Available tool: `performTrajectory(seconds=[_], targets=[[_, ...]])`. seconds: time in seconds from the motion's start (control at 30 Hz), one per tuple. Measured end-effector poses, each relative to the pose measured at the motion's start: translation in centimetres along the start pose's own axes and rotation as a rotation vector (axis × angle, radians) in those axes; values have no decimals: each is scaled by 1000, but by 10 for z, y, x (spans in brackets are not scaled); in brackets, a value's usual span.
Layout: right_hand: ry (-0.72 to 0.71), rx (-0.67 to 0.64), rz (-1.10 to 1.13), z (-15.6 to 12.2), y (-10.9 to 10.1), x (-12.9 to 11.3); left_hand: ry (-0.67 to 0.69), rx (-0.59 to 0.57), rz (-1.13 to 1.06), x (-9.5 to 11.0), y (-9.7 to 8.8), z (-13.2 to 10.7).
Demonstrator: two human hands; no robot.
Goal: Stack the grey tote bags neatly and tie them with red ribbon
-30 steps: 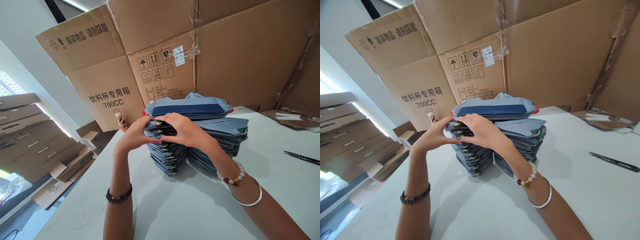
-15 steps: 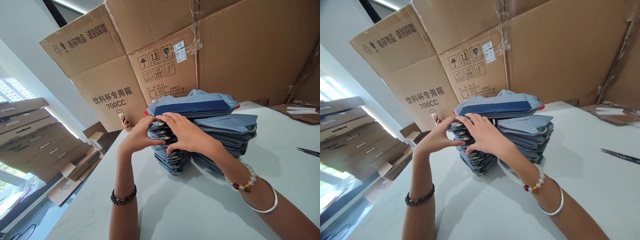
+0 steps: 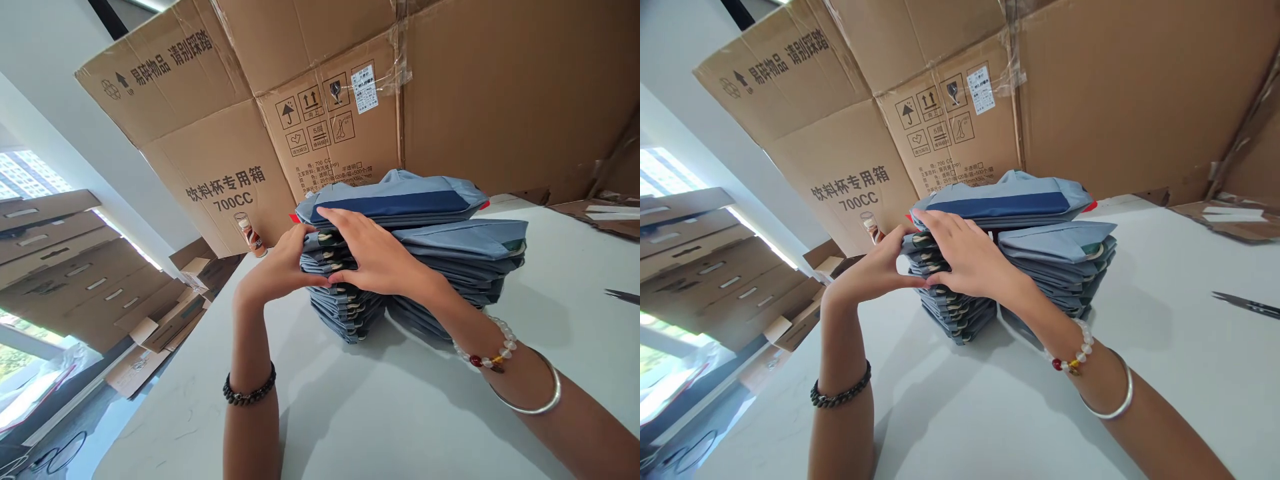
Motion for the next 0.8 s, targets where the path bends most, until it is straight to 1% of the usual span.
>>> performTrajectory(seconds=[0.23,0.33,0.43,0.57,0.8], targets=[[-10,-92,-3,-10,12,5,49,-16,28,-1,4,4],[-53,-93,-49,-10,10,2,68,-25,22,-3,5,2],[-79,-79,-82,-12,7,-2,53,-43,8,-5,9,0],[-90,-71,-99,-19,7,-4,29,-13,57,-5,12,0],[-120,-124,-114,-25,9,1,88,5,34,1,16,-1]])
Point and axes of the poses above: each hand's wrist, its own z-axis towards the middle knuckle, its own y-axis out of the palm, x = y × z, the point moved 6 cm from there along z, towards the middle knuckle, and after that the axes turned 12 degrees about -z, right-handed, at the moved point
